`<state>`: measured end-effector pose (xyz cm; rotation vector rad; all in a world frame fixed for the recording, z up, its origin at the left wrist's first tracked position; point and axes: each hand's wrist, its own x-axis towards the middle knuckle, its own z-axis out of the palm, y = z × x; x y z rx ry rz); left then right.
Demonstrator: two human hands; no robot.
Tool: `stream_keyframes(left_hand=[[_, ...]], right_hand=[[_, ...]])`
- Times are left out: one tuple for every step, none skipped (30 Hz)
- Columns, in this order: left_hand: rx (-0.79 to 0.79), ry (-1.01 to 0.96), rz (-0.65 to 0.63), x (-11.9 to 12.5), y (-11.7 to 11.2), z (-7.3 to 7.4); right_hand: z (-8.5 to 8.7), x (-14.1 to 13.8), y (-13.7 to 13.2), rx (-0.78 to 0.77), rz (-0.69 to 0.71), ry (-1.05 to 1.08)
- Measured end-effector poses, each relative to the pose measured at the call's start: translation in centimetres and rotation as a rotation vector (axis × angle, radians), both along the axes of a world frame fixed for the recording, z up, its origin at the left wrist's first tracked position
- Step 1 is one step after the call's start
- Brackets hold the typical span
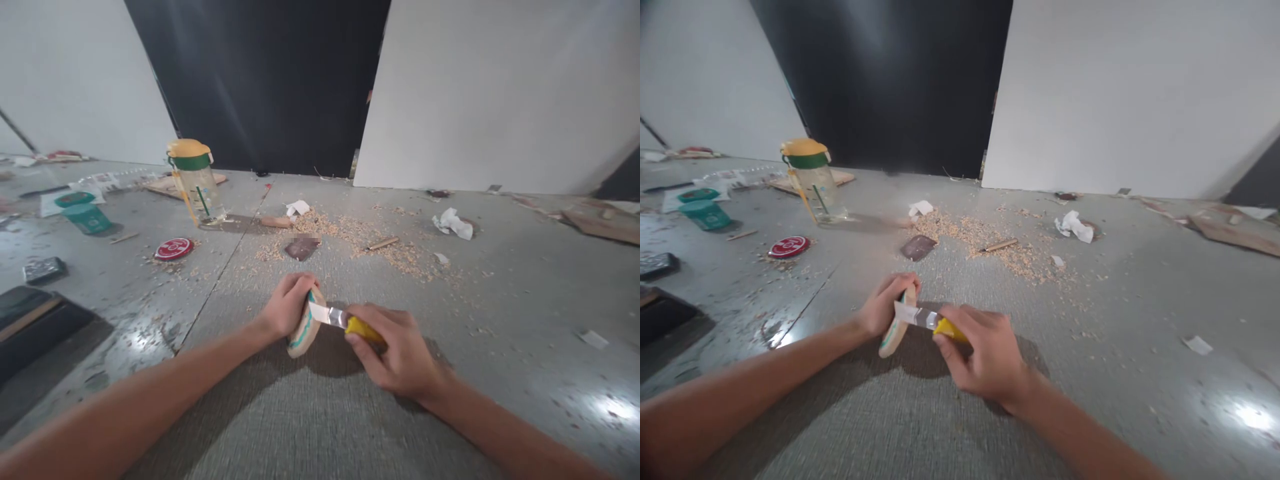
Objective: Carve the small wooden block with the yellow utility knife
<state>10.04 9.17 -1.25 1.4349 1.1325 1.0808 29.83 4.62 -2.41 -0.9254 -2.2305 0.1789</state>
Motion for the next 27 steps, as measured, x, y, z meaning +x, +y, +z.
stream_keyframes(left_hand=[[0.009,0.009,-0.005,0.0,-0.1,0.1],[0.017,0.02,-0.007,0.0,-0.2,0.2],[0.025,0.031,-0.006,0.0,-0.3,0.3],[0.031,0.044,-0.004,0.0,-0.4,0.4],[0.035,0.055,-0.002,0.0,-0.4,0.5],[0.037,0.062,0.003,0.0,-0.5,0.5],[0.036,0.066,0.006,0.0,-0.5,0.6],[0.037,0.068,0.009,0.0,-0.4,0.6],[0.041,0.07,0.012,0.0,-0.4,0.5],[0.046,0.074,0.014,0.0,-0.4,0.5],[0.051,0.079,0.014,0.0,-0.4,0.4],[0.053,0.087,0.011,0.0,-0.4,0.4],[0.054,0.094,0.009,0.0,-0.4,0.3],[0.054,0.099,0.006,0.0,-0.4,0.3],[0.055,0.103,0.002,0.0,-0.4,0.2],[0.06,0.105,0.0,0.0,-0.4,0.2],[0.068,0.107,-0.001,-0.1,-0.4,0.1],[0.078,0.109,0.001,-0.1,-0.3,0.0],[0.086,0.11,0.003,-0.1,-0.3,-0.1],[0.089,0.11,0.008,-0.1,-0.2,-0.2],[0.085,0.109,0.016,-0.1,0.0,-0.3],[0.075,0.107,0.025,-0.2,0.1,-0.5],[0.063,0.104,0.034,-0.2,0.2,-0.6],[0.052,0.1,0.043,-0.3,0.4,-0.8],[0.043,0.097,0.048,-0.3,0.4,-0.9],[0.039,0.095,0.05,-0.4,0.5,-1.0],[0.039,0.092,0.047,-0.4,0.5,-1.0]], right_hand=[[0.1,-0.3,-0.3,-0.018,0.009,-0.016],[0.2,-0.4,-0.5,-0.03,0.015,-0.025],[0.2,-0.5,-0.7,-0.042,0.019,-0.032],[0.2,-0.5,-0.9,-0.05,0.025,-0.04],[0.2,-0.5,-1.0,-0.053,0.033,-0.046],[0.1,-0.5,-1.1,-0.052,0.039,-0.051],[0.0,-0.4,-1.2,-0.051,0.041,-0.054],[0.0,-0.4,-1.2,-0.049,0.039,-0.054],[0.0,-0.4,-1.2,-0.047,0.034,-0.051],[0.0,-0.4,-1.2,-0.042,0.028,-0.046],[0.0,-0.4,-1.1,-0.036,0.024,-0.042],[0.1,-0.4,-1.0,-0.031,0.022,-0.039],[0.1,-0.4,-1.0,-0.024,0.022,-0.037],[0.2,-0.3,-0.9,-0.016,0.021,-0.038],[0.2,-0.3,-0.9,-0.008,0.02,-0.044],[0.2,-0.3,-0.8,0.003,0.018,-0.053],[0.2,-0.2,-0.8,0.017,0.016,-0.065],[0.2,-0.2,-0.7,0.034,0.014,-0.077],[0.1,-0.1,-0.7,0.051,0.012,-0.089],[0.0,-0.1,-0.6,0.069,0.009,-0.099],[0.0,0.0,-0.5,0.086,0.004,-0.106],[-0.1,0.0,-0.3,0.104,-0.004,-0.109],[-0.2,0.2,-0.2,0.122,-0.014,-0.113],[-0.3,0.3,0.1,0.138,-0.023,-0.116],[-0.4,0.6,0.4,0.146,-0.036,-0.112],[-0.5,0.9,0.7,0.145,-0.058,-0.098],[-0.7,1.3,1.2,0.136,-0.089,-0.076]])
